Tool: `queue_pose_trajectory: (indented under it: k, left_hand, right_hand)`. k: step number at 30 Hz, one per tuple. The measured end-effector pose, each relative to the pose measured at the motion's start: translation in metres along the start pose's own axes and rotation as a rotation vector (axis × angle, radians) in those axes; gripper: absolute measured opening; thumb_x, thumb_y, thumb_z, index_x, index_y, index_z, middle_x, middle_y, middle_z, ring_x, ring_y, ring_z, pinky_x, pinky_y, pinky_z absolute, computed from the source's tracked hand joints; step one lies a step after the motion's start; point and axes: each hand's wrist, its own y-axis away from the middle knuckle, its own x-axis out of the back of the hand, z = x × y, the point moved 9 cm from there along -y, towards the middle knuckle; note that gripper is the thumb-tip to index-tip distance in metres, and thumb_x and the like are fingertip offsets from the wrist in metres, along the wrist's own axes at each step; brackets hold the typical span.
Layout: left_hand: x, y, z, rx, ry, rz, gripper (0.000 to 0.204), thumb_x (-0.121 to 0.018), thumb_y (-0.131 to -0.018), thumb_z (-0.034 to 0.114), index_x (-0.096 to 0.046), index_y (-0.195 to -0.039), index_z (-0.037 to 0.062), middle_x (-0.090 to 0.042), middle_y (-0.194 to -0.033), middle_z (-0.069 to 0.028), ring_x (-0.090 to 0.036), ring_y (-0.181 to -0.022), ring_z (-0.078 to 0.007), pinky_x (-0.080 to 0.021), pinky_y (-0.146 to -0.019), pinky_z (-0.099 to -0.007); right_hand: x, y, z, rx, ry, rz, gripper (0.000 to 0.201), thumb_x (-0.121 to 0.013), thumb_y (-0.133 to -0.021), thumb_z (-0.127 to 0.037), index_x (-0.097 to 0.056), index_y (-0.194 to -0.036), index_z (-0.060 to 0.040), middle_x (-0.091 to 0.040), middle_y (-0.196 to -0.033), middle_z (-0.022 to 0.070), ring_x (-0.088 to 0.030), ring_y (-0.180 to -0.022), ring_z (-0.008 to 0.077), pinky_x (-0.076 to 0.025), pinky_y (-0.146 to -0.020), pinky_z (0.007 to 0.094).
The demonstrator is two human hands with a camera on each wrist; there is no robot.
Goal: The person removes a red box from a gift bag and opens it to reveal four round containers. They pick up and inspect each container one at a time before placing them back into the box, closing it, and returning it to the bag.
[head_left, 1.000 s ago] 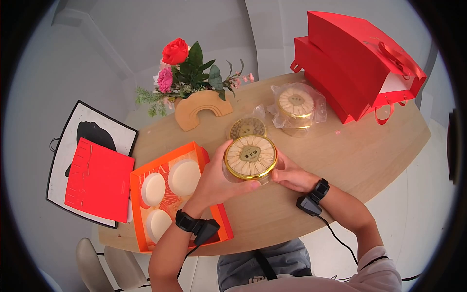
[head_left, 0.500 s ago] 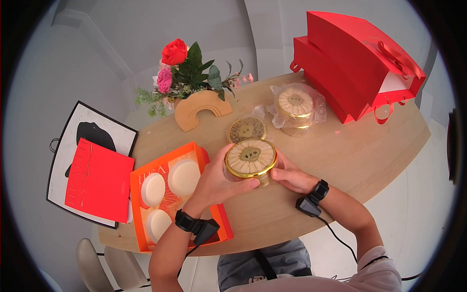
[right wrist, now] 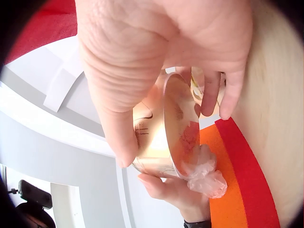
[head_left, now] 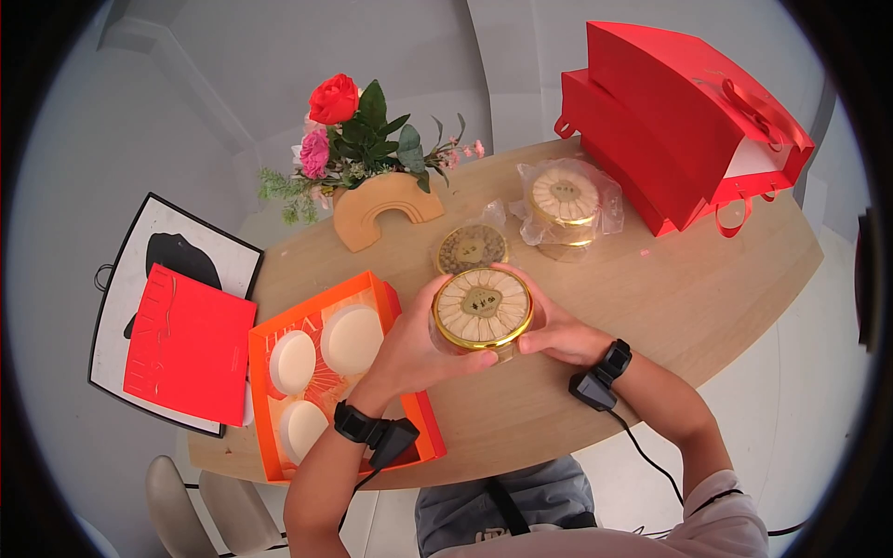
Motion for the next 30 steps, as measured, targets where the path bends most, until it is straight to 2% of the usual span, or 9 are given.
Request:
queue_pose_trajectory:
  k: [4, 9, 19, 25, 30]
  left_hand:
    - [-0.001, 0.0, -0.003, -0.015, 0.015, 0.0, 0.115, -0.092, -0.065, 0.043, -0.031, -0.148, -0.0066, -0.053, -0.142, -0.0214, -0.052, -0.134, -0.0295, -0.042, -0.111, -0.0392]
    - [-0.003, 0.001, 0.004, -0.003, -0.031, -0.027, 0.115, -0.093, -0.064, 0.042, -0.031, -0.148, -0.0067, -0.055, -0.14, -0.0205, -0.054, -0.133, -0.0288, -0.044, -0.109, -0.0387]
    - [-0.005, 0.0, 0.002, -0.02, -0.075, -0.062, 0.123, -0.096, -0.06, 0.044, -0.028, -0.149, -0.0063, -0.054, -0.141, -0.0206, -0.053, -0.133, -0.0292, -0.044, -0.109, -0.0386]
    - [-0.008, 0.001, 0.004, -0.017, -0.121, -0.095, 0.128, -0.097, -0.056, 0.045, -0.025, -0.15, -0.0054, -0.053, -0.142, -0.0208, -0.052, -0.134, -0.0312, -0.042, -0.111, -0.0391]
    - [-0.007, 0.001, 0.008, -0.002, -0.104, -0.078, 0.123, -0.098, -0.056, 0.041, -0.03, -0.148, -0.0041, -0.054, -0.141, -0.0196, -0.053, -0.133, -0.0297, -0.043, -0.11, -0.0384]
  right_hand:
    - [0.0, 0.001, 0.0, -0.01, -0.011, -0.001, 0.121, -0.092, -0.069, -0.013, -0.012, -0.16, -0.0145, -0.029, -0.159, 0.0076, -0.028, -0.149, 0.0215, -0.025, -0.123, 0.0403]
    - [0.006, 0.002, 0.007, 0.015, 0.116, 0.0, 0.126, -0.094, -0.064, -0.006, -0.012, -0.16, -0.0161, -0.03, -0.158, 0.0069, -0.029, -0.148, 0.0217, -0.028, -0.121, 0.0408]
    - [0.006, 0.001, 0.005, 0.006, 0.14, 0.026, 0.124, -0.094, -0.064, -0.005, -0.014, -0.159, -0.0165, -0.033, -0.156, 0.0059, -0.03, -0.147, 0.0211, -0.028, -0.121, 0.04]
    - [0.007, 0.002, 0.003, 0.013, 0.121, 0.03, 0.123, -0.095, -0.064, -0.011, -0.016, -0.158, -0.0167, -0.034, -0.156, 0.0059, -0.031, -0.147, 0.0208, -0.027, -0.121, 0.0394]
    - [0.004, 0.002, 0.001, 0.002, 0.106, 0.031, 0.123, -0.095, -0.064, -0.012, -0.016, -0.158, -0.0158, -0.035, -0.156, 0.0062, -0.031, -0.147, 0.0207, -0.027, -0.122, 0.039]
